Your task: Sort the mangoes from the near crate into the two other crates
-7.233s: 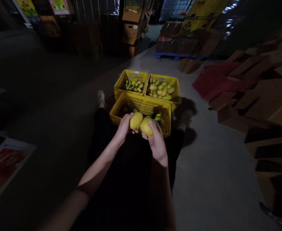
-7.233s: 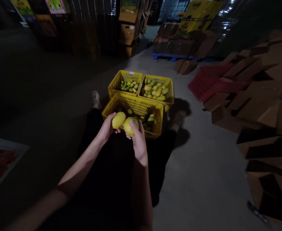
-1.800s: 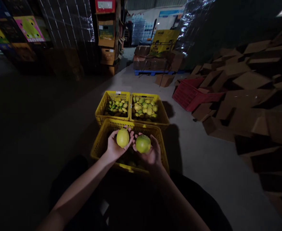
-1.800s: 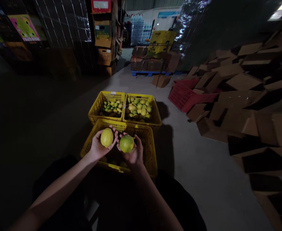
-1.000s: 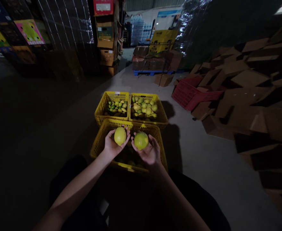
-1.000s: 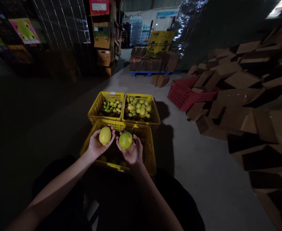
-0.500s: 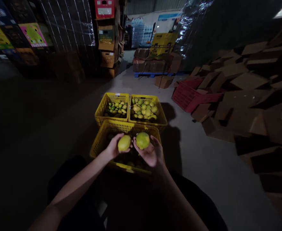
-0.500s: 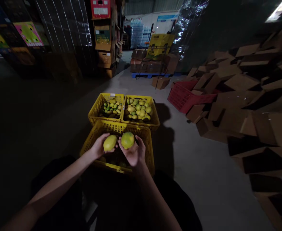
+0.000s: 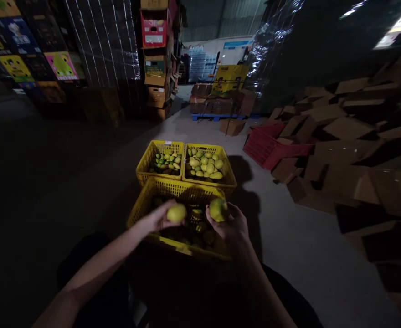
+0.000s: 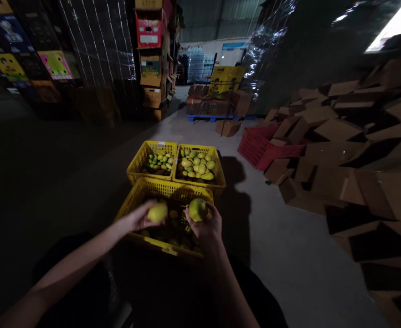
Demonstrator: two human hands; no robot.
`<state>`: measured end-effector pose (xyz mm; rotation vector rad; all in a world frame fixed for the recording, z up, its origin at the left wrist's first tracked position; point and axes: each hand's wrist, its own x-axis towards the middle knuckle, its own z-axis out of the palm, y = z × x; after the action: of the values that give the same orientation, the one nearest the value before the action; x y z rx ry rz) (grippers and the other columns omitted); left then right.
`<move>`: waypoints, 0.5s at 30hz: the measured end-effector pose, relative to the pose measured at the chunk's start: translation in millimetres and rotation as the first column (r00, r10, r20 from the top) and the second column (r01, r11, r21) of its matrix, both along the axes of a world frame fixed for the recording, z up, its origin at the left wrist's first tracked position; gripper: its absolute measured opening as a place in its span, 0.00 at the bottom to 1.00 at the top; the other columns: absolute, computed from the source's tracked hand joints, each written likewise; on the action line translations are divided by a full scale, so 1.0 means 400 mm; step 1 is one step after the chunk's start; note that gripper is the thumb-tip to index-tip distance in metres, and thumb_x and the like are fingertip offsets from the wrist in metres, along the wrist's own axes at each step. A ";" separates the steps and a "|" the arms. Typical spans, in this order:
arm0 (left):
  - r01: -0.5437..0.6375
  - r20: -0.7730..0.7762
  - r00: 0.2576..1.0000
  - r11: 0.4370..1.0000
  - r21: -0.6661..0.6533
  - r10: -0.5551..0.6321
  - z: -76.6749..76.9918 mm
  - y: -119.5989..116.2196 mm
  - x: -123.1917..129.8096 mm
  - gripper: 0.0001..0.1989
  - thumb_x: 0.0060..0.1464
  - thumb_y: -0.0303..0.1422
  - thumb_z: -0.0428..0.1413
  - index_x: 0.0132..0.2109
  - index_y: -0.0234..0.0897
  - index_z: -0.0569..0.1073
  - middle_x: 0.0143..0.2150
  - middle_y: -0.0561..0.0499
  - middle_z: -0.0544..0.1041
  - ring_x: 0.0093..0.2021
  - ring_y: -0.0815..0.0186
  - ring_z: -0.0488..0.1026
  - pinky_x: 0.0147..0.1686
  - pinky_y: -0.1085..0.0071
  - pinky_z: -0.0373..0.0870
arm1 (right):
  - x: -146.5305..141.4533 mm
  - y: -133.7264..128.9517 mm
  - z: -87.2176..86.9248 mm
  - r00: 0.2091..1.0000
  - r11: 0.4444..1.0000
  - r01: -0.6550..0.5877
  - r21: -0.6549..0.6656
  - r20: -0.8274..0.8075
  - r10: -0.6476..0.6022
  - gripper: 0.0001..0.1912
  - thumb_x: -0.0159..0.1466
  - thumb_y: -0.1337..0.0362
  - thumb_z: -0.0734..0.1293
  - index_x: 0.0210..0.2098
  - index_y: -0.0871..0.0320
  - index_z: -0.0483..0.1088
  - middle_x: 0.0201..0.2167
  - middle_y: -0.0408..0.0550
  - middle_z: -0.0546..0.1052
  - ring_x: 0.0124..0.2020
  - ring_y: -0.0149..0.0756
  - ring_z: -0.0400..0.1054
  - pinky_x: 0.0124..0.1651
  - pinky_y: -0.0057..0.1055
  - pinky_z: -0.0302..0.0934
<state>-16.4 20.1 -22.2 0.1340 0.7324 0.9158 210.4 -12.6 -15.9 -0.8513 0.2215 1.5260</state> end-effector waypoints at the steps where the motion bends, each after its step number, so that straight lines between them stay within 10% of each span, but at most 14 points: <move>1: 0.003 -0.030 1.000 1.000 0.030 -0.002 0.040 0.052 -0.027 0.27 0.62 0.44 0.40 0.40 0.26 0.74 0.28 0.43 0.76 0.39 0.60 0.78 0.35 0.69 0.75 | -0.004 -0.002 -0.002 1.000 1.000 0.002 -0.015 -0.002 -0.002 0.04 0.55 0.66 0.62 0.31 0.54 0.67 0.26 0.45 0.78 0.33 0.39 0.74 0.35 0.38 0.72; 5: -0.114 -0.144 0.979 0.970 0.214 0.147 0.111 0.144 -0.125 0.20 0.62 0.36 0.42 0.46 0.23 0.71 0.37 0.37 0.78 0.40 0.60 0.78 0.36 0.71 0.76 | -0.011 -0.009 -0.019 0.997 0.997 -0.077 0.001 0.018 0.077 0.03 0.57 0.65 0.61 0.30 0.54 0.67 0.24 0.45 0.77 0.30 0.39 0.74 0.33 0.38 0.71; 15: 0.097 -0.145 0.987 0.981 0.166 -0.073 0.081 0.094 -0.101 0.10 0.56 0.26 0.46 0.41 0.29 0.71 0.31 0.46 0.78 0.28 0.65 0.77 0.28 0.72 0.74 | -0.079 -0.058 -0.165 0.876 0.941 -0.325 0.091 0.403 0.263 0.02 0.51 0.69 0.66 0.23 0.56 0.68 0.17 0.41 0.74 0.20 0.34 0.70 0.25 0.31 0.69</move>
<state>-56.9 57.7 10.2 0.3831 0.7690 0.8933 178.6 -35.9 -81.9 -1.0747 -0.3308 1.5934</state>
